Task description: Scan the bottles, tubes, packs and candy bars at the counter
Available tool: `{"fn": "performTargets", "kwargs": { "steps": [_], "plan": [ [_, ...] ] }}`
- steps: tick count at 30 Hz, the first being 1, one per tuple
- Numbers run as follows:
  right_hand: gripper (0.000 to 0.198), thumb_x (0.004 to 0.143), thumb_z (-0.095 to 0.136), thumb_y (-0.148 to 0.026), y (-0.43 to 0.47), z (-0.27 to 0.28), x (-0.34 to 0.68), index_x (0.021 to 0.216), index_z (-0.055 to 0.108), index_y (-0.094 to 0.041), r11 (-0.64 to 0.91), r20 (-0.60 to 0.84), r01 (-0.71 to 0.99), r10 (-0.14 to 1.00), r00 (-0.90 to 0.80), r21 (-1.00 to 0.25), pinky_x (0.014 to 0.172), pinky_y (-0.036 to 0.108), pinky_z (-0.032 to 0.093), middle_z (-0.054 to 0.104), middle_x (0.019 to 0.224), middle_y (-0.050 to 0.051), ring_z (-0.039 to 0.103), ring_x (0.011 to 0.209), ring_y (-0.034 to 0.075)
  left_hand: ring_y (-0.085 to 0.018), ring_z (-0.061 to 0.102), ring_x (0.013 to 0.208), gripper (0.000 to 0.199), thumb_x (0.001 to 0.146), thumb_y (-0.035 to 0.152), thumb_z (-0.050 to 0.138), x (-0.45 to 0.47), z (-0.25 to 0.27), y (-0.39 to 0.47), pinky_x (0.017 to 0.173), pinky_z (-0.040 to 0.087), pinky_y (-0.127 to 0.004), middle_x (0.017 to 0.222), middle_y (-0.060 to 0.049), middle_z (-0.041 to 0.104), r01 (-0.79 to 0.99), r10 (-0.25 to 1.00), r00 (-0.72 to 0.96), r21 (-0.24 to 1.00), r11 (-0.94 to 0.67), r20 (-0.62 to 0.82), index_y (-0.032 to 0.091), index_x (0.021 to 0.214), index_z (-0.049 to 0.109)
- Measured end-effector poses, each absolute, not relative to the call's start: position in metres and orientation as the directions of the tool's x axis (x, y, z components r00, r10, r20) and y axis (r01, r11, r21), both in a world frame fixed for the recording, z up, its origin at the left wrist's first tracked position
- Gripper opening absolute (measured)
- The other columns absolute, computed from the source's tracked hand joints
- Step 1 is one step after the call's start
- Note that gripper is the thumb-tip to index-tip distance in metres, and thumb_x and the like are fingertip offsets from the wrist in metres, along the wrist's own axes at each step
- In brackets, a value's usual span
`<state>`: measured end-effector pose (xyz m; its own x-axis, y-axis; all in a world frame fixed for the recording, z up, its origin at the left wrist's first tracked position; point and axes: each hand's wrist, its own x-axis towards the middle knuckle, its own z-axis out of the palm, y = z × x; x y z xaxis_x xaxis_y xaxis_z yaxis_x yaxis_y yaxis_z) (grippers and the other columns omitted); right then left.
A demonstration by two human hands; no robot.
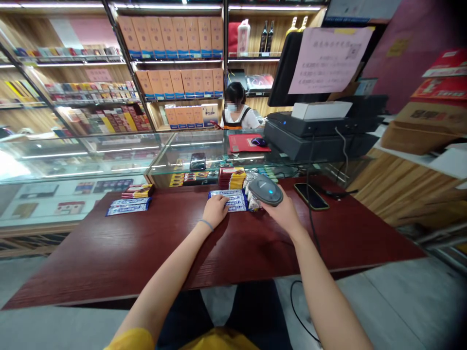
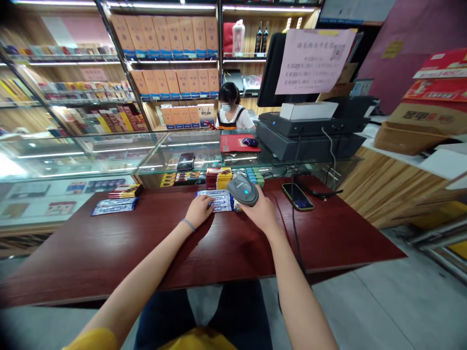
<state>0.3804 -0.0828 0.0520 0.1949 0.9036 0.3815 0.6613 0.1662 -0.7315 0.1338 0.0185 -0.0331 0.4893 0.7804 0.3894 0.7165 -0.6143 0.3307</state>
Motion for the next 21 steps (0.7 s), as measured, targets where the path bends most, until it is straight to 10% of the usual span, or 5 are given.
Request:
{"fn": "performTargets", "kwargs": {
  "steps": [21],
  "plan": [
    [0.044,0.077,0.07,-0.043,-0.062,0.051,0.313,0.116,0.058,-0.026,0.267,0.444,0.698,0.892,0.081,-0.665,0.081,0.042,0.056,0.077,0.101,0.01,0.073,0.101,0.034,-0.027,0.061,0.116,0.029,0.094,0.024,0.061,0.025,-0.016,0.018,0.106,0.048,-0.043,0.121,-0.011,0.069,0.765,0.8,0.295,0.372,-0.525,0.523,0.023,0.121,0.072]
  ]
}}
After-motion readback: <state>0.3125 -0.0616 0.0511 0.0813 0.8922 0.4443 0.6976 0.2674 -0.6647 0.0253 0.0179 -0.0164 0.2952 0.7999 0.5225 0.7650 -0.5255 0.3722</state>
